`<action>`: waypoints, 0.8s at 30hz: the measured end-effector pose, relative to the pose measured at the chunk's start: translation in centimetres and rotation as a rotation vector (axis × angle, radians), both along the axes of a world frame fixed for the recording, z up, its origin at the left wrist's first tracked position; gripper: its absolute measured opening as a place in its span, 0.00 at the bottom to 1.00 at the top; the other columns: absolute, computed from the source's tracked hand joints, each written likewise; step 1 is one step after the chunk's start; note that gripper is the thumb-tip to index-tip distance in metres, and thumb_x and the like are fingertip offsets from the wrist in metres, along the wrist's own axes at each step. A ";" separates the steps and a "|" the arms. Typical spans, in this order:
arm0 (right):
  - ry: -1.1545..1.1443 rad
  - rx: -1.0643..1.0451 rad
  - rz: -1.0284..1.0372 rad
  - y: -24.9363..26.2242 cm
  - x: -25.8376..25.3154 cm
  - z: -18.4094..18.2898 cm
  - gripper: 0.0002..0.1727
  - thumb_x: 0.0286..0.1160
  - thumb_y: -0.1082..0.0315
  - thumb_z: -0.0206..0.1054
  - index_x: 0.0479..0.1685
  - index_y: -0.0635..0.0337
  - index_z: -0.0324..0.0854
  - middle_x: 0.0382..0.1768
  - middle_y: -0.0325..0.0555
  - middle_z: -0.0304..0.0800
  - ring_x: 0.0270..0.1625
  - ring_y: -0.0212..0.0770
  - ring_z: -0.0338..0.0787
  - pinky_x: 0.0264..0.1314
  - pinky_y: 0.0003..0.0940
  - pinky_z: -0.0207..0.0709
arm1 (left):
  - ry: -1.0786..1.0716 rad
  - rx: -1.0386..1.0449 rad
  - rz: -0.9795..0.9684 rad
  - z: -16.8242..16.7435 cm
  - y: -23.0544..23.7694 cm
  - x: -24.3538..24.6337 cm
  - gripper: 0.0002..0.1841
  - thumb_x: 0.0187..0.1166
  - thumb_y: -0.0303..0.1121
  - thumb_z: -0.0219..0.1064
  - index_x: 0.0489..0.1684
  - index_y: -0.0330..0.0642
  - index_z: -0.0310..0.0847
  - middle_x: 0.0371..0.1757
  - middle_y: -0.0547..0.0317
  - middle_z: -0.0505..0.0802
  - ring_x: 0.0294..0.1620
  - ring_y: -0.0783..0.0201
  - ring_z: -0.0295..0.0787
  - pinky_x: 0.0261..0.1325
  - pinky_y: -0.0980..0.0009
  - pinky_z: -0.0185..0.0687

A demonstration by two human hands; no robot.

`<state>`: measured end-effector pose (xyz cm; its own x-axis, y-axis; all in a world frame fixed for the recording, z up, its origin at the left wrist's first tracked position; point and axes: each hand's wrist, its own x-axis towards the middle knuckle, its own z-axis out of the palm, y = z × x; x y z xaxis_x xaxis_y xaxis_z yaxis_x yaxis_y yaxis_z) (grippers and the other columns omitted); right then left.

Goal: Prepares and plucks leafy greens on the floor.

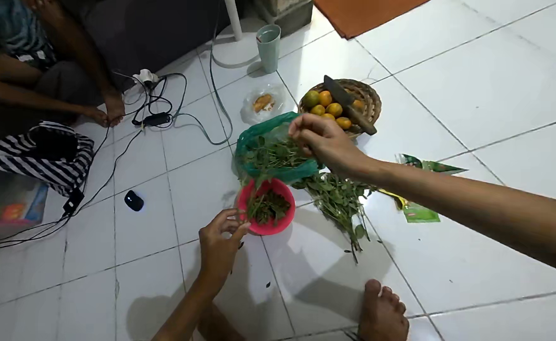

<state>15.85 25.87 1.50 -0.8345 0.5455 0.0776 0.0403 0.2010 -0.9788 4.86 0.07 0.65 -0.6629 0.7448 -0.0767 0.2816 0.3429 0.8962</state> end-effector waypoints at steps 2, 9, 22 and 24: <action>0.172 0.433 0.165 -0.7 -0.5 0.5 0.10 0.73 0.75 0.62 0.47 0.67 0.85 0.32 0.43 0.86 0.27 0.29 0.79 0.29 0.25 0.76 | 0.025 -0.010 -0.024 -0.4 0.0 0.0 0.14 0.67 0.19 0.74 0.50 0.28 0.87 0.32 0.60 0.96 0.31 0.79 0.92 0.41 0.83 0.87; 0.216 1.092 0.476 -3.7 -3.6 -0.9 0.06 0.72 0.76 0.68 0.32 0.64 0.90 0.31 0.53 0.86 0.20 0.47 0.84 0.18 0.39 0.75 | 0.055 -0.043 -0.052 -0.4 0.6 0.1 0.13 0.68 0.20 0.74 0.50 0.29 0.88 0.32 0.59 0.96 0.31 0.79 0.92 0.41 0.82 0.87; 0.135 0.449 -0.058 -1.1 -5.8 -0.6 0.07 0.74 0.75 0.68 0.40 0.71 0.91 0.35 0.53 0.91 0.33 0.39 0.87 0.38 0.35 0.81 | 0.094 -0.098 -0.010 -0.2 0.5 -1.0 0.08 0.70 0.20 0.73 0.44 0.28 0.85 0.33 0.57 0.95 0.29 0.79 0.89 0.37 0.84 0.84; 0.022 0.143 -0.098 0.7 -6.0 0.6 0.07 0.80 0.71 0.66 0.42 0.64 0.89 0.36 0.40 0.89 0.35 0.24 0.82 0.42 0.23 0.76 | 0.111 -0.073 0.023 -0.1 0.5 -2.1 0.11 0.72 0.21 0.71 0.49 0.25 0.83 0.34 0.56 0.94 0.30 0.78 0.89 0.38 0.82 0.85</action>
